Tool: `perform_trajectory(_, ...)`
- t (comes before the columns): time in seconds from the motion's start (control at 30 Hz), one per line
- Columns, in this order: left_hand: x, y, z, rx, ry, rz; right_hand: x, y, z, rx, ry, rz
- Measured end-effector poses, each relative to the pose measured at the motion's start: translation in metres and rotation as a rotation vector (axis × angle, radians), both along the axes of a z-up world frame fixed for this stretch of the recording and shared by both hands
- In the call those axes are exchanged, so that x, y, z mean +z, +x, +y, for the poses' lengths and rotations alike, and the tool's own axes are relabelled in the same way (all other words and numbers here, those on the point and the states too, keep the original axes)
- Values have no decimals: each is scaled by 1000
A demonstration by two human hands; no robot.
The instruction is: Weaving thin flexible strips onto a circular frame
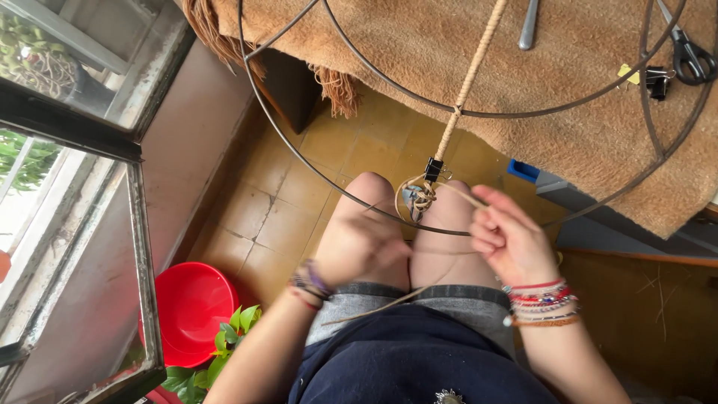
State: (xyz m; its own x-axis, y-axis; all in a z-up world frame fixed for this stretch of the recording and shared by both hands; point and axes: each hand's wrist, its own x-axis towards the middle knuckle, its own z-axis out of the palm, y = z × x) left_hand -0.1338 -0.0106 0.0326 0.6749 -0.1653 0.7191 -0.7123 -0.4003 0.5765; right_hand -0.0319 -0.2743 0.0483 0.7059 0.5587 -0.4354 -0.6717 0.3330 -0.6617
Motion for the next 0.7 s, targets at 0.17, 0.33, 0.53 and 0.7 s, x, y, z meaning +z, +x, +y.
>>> perform_trajectory(0.17,5,-46,67,802,570,731,-26,32,-18,116,-700,-565)
perform_trajectory(0.33,22,-48,50,829,839,1168,-45,59,-1,276,-1276,-1083)
perform_trajectory(0.53,4,2,5,514,549,226,-69,52,46,480,-1138,-1187)
perform_trajectory(0.7,-8,-1,-2,457,445,183,11,11,39,182,-1124,-1612)
